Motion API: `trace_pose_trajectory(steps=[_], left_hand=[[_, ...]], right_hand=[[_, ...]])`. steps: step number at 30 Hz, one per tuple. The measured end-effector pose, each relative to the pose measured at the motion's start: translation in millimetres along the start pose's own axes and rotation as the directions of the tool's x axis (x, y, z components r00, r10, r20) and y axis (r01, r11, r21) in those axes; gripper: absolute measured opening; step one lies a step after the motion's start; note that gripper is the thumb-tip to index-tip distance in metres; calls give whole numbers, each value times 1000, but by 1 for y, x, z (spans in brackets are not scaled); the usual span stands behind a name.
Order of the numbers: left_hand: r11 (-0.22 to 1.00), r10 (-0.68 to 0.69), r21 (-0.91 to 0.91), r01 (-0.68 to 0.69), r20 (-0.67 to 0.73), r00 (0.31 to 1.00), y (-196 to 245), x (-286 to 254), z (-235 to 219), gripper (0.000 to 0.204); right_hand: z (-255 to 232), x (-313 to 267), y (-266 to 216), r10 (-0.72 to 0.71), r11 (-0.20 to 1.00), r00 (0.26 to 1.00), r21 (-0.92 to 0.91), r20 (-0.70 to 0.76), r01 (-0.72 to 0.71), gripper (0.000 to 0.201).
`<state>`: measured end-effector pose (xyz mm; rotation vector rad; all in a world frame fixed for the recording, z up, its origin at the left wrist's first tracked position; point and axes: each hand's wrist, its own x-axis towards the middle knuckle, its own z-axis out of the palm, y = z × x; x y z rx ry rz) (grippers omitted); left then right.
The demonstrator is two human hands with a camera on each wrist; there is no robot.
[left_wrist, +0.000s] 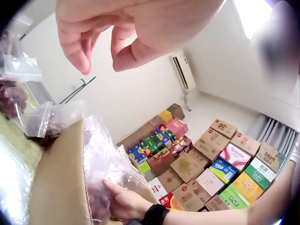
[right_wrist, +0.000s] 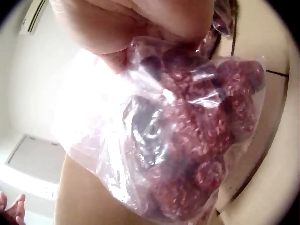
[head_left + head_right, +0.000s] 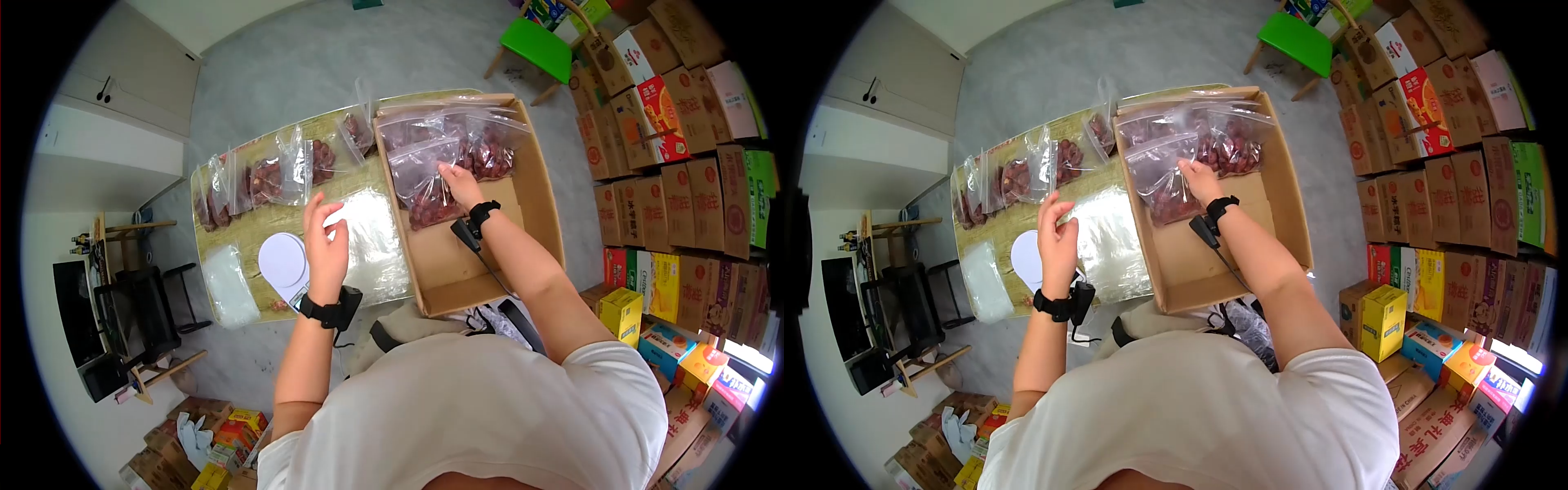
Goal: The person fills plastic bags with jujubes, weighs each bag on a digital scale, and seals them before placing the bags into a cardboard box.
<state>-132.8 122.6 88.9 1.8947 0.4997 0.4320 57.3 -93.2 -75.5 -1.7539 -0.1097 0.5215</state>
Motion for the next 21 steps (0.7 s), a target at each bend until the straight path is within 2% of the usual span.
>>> trace_pose_trajectory(steps=[1,4,5,6,8,9,11,12,14,16,18,20,21], left_hand=[[1000,-13,14,13,0,1000,-4,-3,-2,23],[995,-101,20,101,10,995,-8,-13,-10,20],[996,-81,34,81,-9,997,-19,-16,-11,20],[996,-85,30,85,-13,996,-21,-18,-14,20],[993,-109,46,110,-19,994,-26,-21,-19,21],[994,-106,33,107,-31,994,-32,-22,-20,21],[994,-108,25,109,-33,994,-36,-22,-22,21],[994,-109,22,110,-37,993,-37,-22,-21,21],[993,-113,19,113,-36,993,-34,-20,-21,21],[993,-118,-2,118,-22,993,-31,-17,-19,21],[994,-105,-17,104,-19,994,-32,-15,-15,21],[995,-95,-31,94,-26,995,-34,-12,-10,21],[995,-98,-23,98,-3,995,-34,-11,-9,22]], right_hand=[[-2,-6,-2,-90,996,996,-28,-15,90,35],[-16,-29,-16,-118,992,993,-31,7,119,34],[-25,-41,-28,-45,995,996,94,76,38,33],[-33,-45,-18,-55,984,998,170,44,47,30],[-48,-65,-39,60,990,995,136,-79,-49,28],[-59,-66,-35,61,990,995,131,-81,-50,28],[-81,-62,-23,54,987,977,162,-206,-20,29],[-88,-59,-23,52,987,976,160,-210,-18,29],[-98,-51,-22,40,999,956,25,-289,-34,29],[-95,-42,-22,28,999,953,30,-303,-19,29],[-85,-28,-15,-73,993,941,-116,-329,37,29],[-65,-14,-6,-43,999,928,-44,-369,29,31],[-53,-8,-2,-67,997,928,2,-366,73,31]])
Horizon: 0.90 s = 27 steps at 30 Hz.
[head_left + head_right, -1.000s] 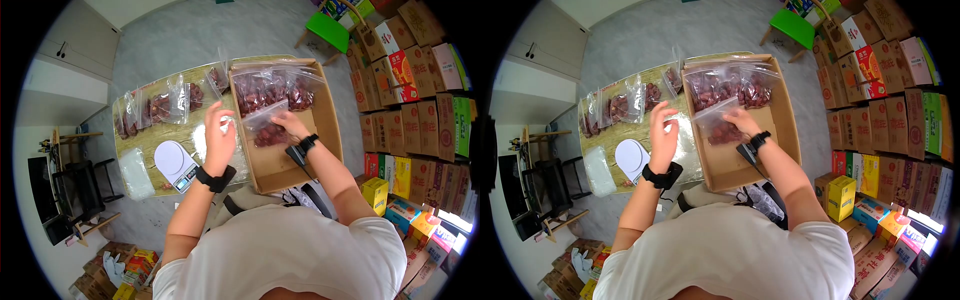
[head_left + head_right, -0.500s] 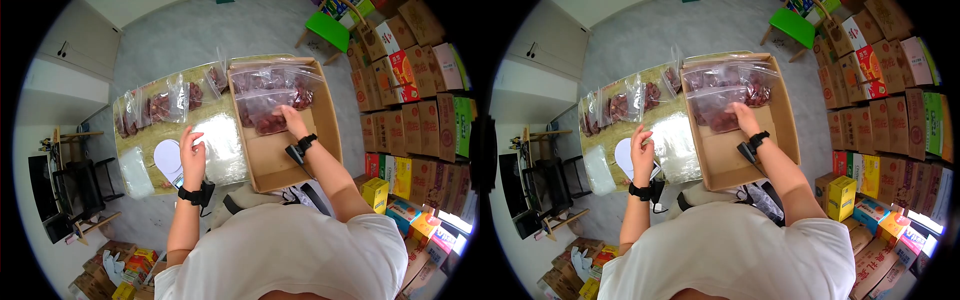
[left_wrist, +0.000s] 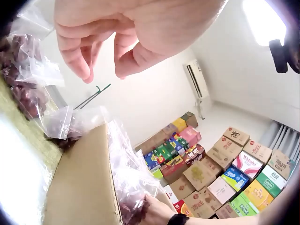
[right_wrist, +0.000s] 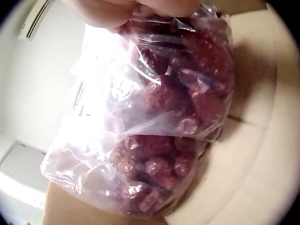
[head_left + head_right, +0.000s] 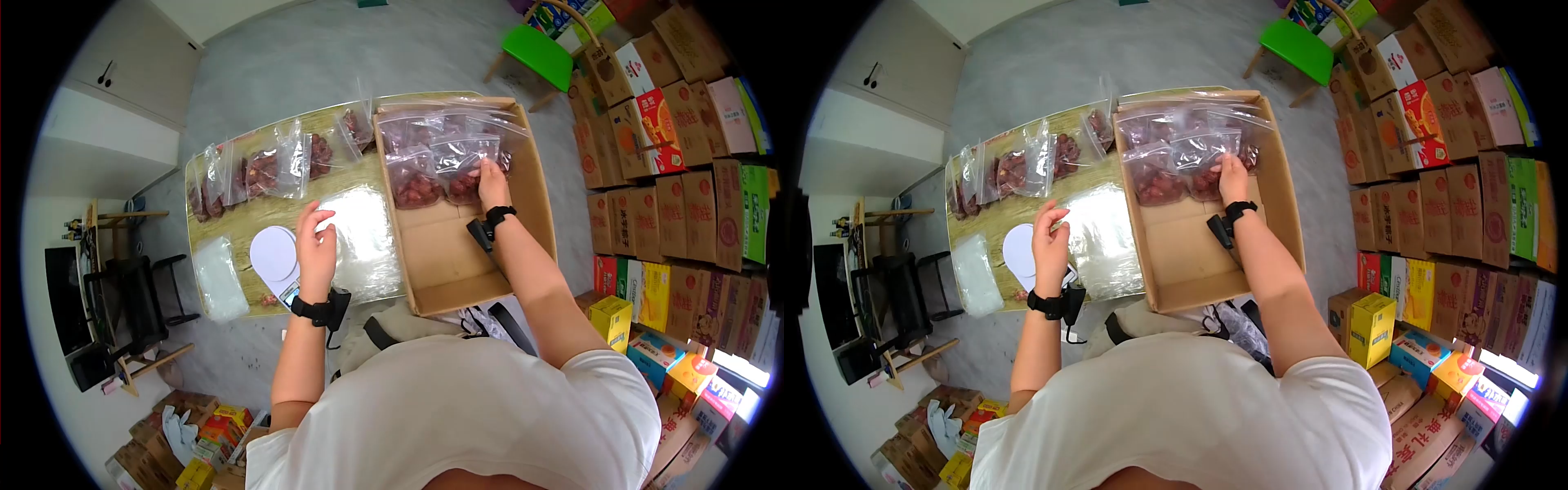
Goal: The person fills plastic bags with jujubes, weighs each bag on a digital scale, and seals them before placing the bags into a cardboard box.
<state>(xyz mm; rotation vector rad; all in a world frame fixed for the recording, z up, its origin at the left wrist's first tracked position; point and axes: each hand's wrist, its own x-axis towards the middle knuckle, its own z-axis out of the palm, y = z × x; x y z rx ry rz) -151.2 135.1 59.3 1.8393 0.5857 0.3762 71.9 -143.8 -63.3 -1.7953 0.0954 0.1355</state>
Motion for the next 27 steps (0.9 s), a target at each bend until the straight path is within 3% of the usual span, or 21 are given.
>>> trace_pose_trajectory(steps=[3,5,7,9,11,13,15,16,17,18,19,20,21,23,25,27], left_hand=[[1000,13,14,-13,21,1000,-9,7,1,24],[962,47,271,-41,-15,999,-21,16,-1,25],[942,65,331,-52,-29,997,-40,26,-3,30],[882,64,470,-35,-45,997,-52,36,-5,35],[862,57,504,-45,-9,998,-58,45,-8,40],[746,74,659,-95,60,995,-53,49,-7,43],[721,31,688,-86,92,995,-51,55,-4,45],[654,-24,754,-63,105,994,-56,60,-4,45],[579,-78,814,-45,110,991,-59,65,-4,45],[561,-119,827,-27,113,986,-60,70,-5,48],[562,-116,827,-31,116,986,-73,76,-9,48],[617,9,785,-50,56,998,-96,83,-14,48],[664,130,744,-80,-10,991,-93,84,-16,49],[691,183,717,-92,-51,982,-88,85,-28,48],[759,321,619,-204,-83,943,-75,86,-41,45],[764,371,603,-230,-119,921,-54,81,-51,37]], right_hand=[[22,3,15,10,998,1000,64,12,-10,31],[25,6,25,41,990,999,134,19,-44,31],[23,5,17,79,986,997,145,21,-82,28],[13,4,15,-21,998,1000,-52,-20,20,31],[6,-6,9,-82,996,979,-53,-185,73,38],[-4,-29,-17,100,974,968,-174,-231,-142,26],[-10,-38,12,116,900,992,-428,53,-83,18],[-3,-49,3,291,810,946,-562,141,-166,15],[-1,-52,7,437,830,853,-492,284,-262,15],[7,-54,22,415,878,849,-391,328,-278,20],[11,-51,36,414,878,851,-389,325,-278,20],[15,-46,48,379,895,876,-357,298,-266,23],[17,-45,51,347,912,899,-321,269,-256,27],[13,-45,54,355,914,892,-305,279,-268,26],[1,-48,51,346,922,850,-311,397,-230,21],[-12,-49,33,392,905,843,-321,369,-281,21]])
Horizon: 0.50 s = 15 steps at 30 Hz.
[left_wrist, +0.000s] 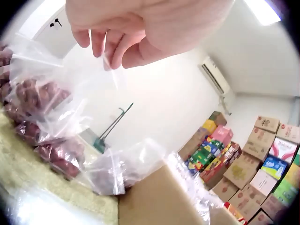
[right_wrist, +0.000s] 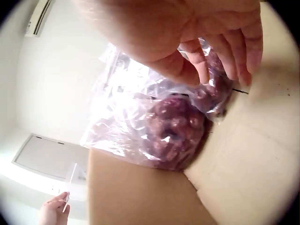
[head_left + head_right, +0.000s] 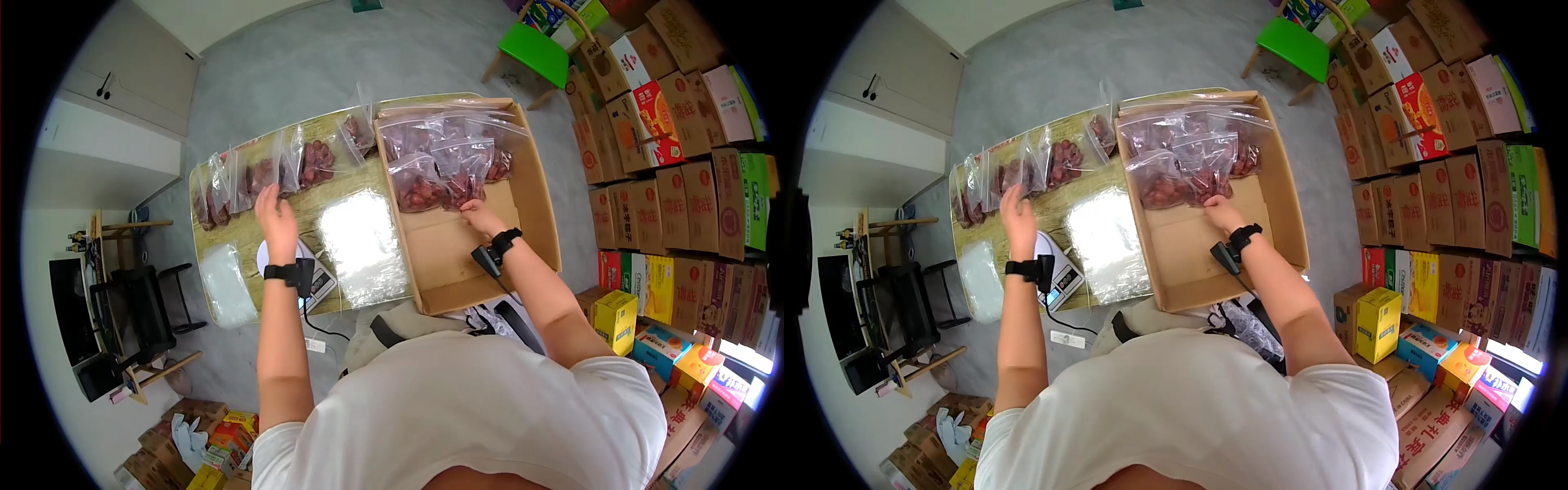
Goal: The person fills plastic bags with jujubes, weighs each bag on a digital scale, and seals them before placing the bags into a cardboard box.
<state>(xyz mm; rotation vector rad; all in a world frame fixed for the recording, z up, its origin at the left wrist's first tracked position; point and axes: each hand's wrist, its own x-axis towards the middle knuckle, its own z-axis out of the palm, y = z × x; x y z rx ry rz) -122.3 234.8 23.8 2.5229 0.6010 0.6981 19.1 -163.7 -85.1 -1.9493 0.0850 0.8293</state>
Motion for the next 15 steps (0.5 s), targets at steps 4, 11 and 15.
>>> trace_pose_trajectory(steps=[4,11,15], left_hand=[[942,-96,-324,84,-20,995,56,2,-55,25],[763,250,-641,-86,170,953,159,-28,-98,25],[694,417,-710,-121,260,871,187,-38,-87,22]], right_hand=[[-8,-53,-67,-99,971,995,222,20,92,13],[13,-162,-180,-396,898,900,280,181,338,48],[7,-166,-176,-429,903,859,108,280,416,44]])
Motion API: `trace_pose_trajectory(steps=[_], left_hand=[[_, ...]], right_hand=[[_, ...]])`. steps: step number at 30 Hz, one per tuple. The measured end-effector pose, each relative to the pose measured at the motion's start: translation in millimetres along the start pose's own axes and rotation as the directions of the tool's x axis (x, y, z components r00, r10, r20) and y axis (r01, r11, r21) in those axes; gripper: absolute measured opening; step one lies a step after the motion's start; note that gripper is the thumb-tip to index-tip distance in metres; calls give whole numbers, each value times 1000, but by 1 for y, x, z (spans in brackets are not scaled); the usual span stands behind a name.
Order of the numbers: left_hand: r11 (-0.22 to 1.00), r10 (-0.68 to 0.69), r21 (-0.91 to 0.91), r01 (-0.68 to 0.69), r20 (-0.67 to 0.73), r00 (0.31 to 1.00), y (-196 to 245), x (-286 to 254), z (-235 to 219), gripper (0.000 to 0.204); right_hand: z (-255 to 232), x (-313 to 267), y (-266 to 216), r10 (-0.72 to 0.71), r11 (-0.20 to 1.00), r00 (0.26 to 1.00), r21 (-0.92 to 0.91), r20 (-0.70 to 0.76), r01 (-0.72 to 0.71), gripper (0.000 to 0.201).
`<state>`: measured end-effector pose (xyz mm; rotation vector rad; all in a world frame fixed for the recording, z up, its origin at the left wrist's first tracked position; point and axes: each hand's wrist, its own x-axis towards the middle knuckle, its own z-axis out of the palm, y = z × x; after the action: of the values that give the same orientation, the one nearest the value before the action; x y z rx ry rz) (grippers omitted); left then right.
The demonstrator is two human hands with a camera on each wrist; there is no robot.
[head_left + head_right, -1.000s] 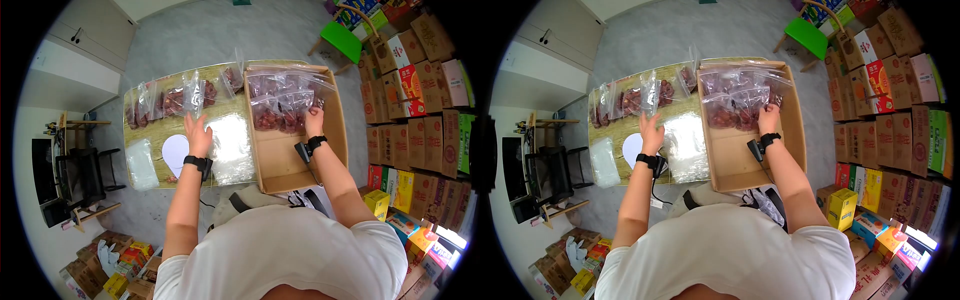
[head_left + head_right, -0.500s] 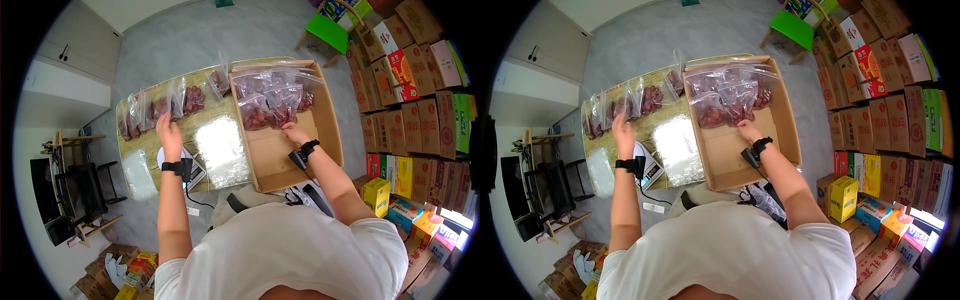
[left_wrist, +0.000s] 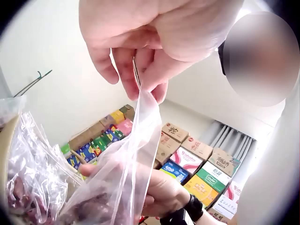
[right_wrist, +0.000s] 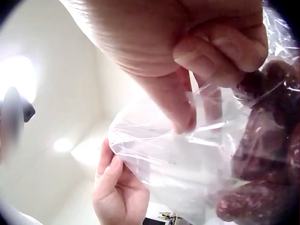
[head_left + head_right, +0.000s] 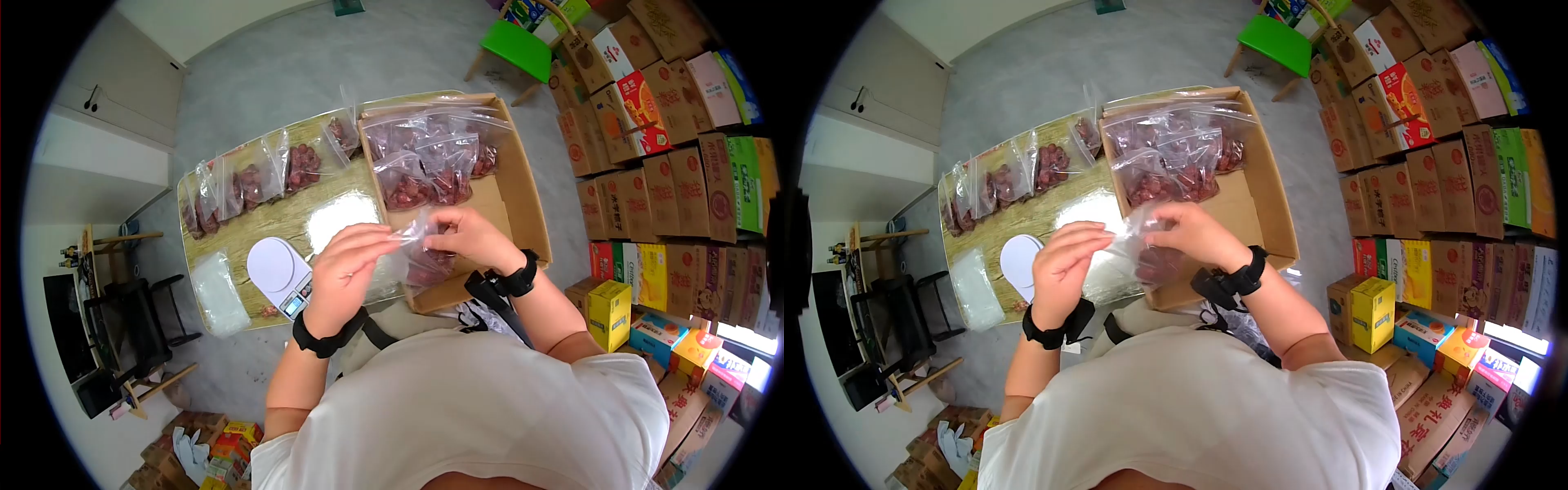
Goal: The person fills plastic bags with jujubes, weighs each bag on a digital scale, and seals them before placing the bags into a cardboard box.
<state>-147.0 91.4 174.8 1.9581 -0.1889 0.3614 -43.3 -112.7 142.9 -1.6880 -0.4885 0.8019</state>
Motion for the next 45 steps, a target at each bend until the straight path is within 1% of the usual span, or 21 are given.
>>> trace_pose_trajectory(steps=[2,3,6,9,13,17,19,21,23,24,27,29,31,32,34,35,37,38,41,42,45], left_hand=[[1000,18,-6,-17,73,997,-6,0,6,22],[1000,18,-13,-18,72,997,-5,0,6,22],[968,-244,-52,244,-9,970,-6,-5,1,22],[965,-257,-77,252,-70,964,-23,-12,-9,21],[949,-312,-86,305,-85,946,-36,-23,-18,19],[929,-359,-127,347,-88,929,-38,-24,-19,18],[927,-363,-133,350,-93,927,-43,-23,-18,18],[925,-370,-132,355,-113,922,-53,-23,-18,18],[912,-407,-126,391,-136,903,-72,-24,-17,18],[913,-407,-90,399,-106,907,-87,-27,-20,20],[883,-465,-39,468,-206,861,-133,-30,-27,22],[848,-529,-89,523,-220,820,-180,-35,-34,29],[835,-395,254,488,-340,854,-209,-29,-41,35],[835,-389,257,486,-347,853,-221,-23,-43,35],[646,-409,550,530,-338,848,-238,-11,-50,42],[644,-402,553,529,-344,849,-245,-8,-51,42],[485,-554,621,616,-327,766,-261,-2,-51,46],[418,-547,681,601,-340,765,-276,-4,-50,47],[423,-497,682,596,-375,782,-314,-12,-69,50],[523,-358,616,589,-469,808,-305,-14,-74,46],[657,-131,578,484,-544,829,-280,-21,-101,37]], right_hand=[[-15,-4,-3,288,956,948,18,137,-293,32],[-23,-8,2,293,955,947,15,134,-297,32],[-49,-17,29,281,959,954,69,-103,-275,20],[-84,-14,40,388,921,894,138,-224,-365,17],[-142,14,107,494,868,799,136,-342,-478,18],[-148,55,143,323,911,775,-43,-542,-410,14],[-162,82,202,-3,863,698,-354,-716,-359,23],[-150,84,212,-211,891,671,-422,-711,-167,28],[-150,88,228,-23,910,709,-307,-705,-277,34],[-150,89,243,-44,948,708,-253,-705,-193,40],[-142,80,227,-61,935,671,-278,-739,-221,41],[-141,71,210,-46,838,620,-367,-784,-403,39],[-130,59,201,-138,824,555,-406,-820,-395,31],[-125,54,195,-106,833,577,-390,-810,-393,28],[-113,44,179,-51,877,613,-328,-789,-349,25],[-105,41,170,-28,910,628,-280,-777,-306,23],[-94,34,159,11,913,677,-268,-736,-307,25],[-90,32,156,46,935,694,-214,-719,-283,25],[-81,25,142,119,973,749,-75,-651,-219,25],[-78,23,134,153,983,784,12,-601,-183,25],[-68,16,101,215,970,834,208,-509,-124,20]])
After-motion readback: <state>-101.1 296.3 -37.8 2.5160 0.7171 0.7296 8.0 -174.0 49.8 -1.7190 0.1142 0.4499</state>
